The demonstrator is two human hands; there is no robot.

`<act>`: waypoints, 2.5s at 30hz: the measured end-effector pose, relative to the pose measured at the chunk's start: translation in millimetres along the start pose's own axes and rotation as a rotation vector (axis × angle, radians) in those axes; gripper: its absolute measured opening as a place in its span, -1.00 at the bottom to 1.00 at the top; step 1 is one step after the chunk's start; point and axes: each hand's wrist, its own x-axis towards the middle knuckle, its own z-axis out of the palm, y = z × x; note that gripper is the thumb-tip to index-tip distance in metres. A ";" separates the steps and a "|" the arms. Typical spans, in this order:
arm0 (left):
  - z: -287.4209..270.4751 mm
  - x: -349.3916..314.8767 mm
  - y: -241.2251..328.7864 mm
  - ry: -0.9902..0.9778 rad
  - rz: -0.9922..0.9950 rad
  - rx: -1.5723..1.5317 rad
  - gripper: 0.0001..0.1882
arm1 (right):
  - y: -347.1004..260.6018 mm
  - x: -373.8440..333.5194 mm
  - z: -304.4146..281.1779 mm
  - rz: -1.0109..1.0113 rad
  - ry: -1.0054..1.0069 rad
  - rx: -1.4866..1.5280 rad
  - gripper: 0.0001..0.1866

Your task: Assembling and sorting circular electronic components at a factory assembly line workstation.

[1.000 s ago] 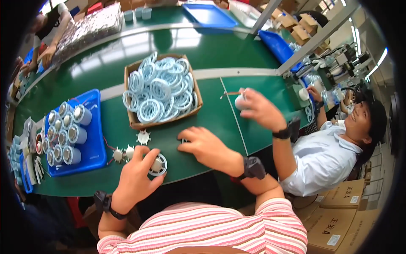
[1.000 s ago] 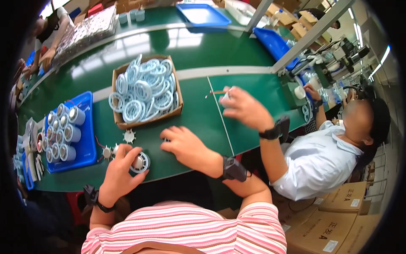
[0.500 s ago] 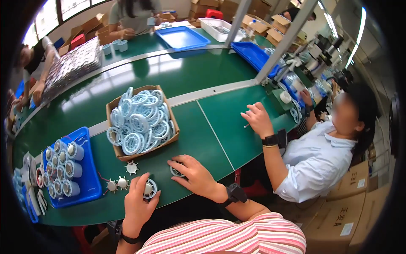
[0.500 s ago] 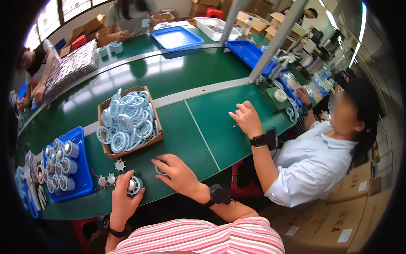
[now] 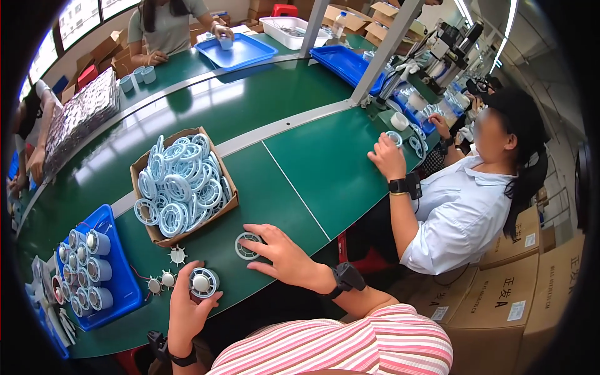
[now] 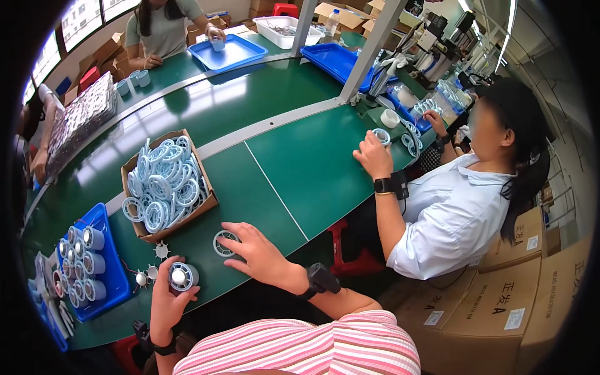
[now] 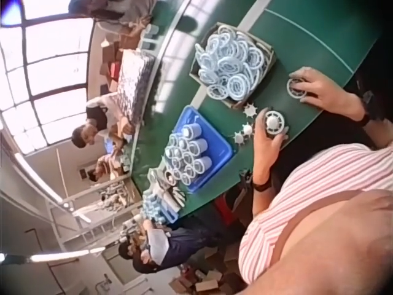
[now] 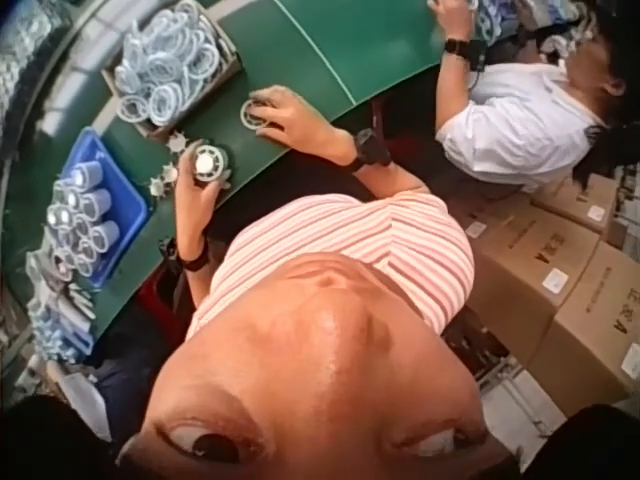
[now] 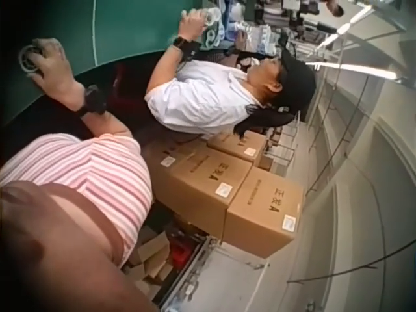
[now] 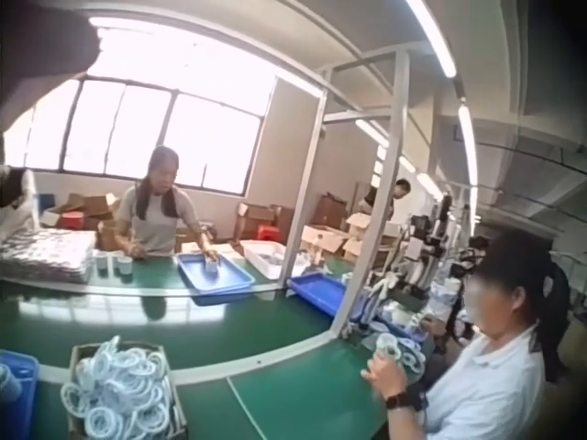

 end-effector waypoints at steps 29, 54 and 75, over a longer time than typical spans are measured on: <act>6.5 25.0 -18.9 -0.244 -0.050 -0.330 -0.30 | -45.2 43.1 5.6 -0.113 -0.228 0.378 -0.12; -19.3 36.1 -8.2 -0.506 -0.366 -0.719 -0.42 | -40.9 46.6 0.3 -0.274 -0.272 0.120 -0.27; -193.5 -11.2 -9.6 0.490 0.291 1.307 -0.32 | -41.3 154.7 -14.1 -0.405 0.141 -0.308 -0.82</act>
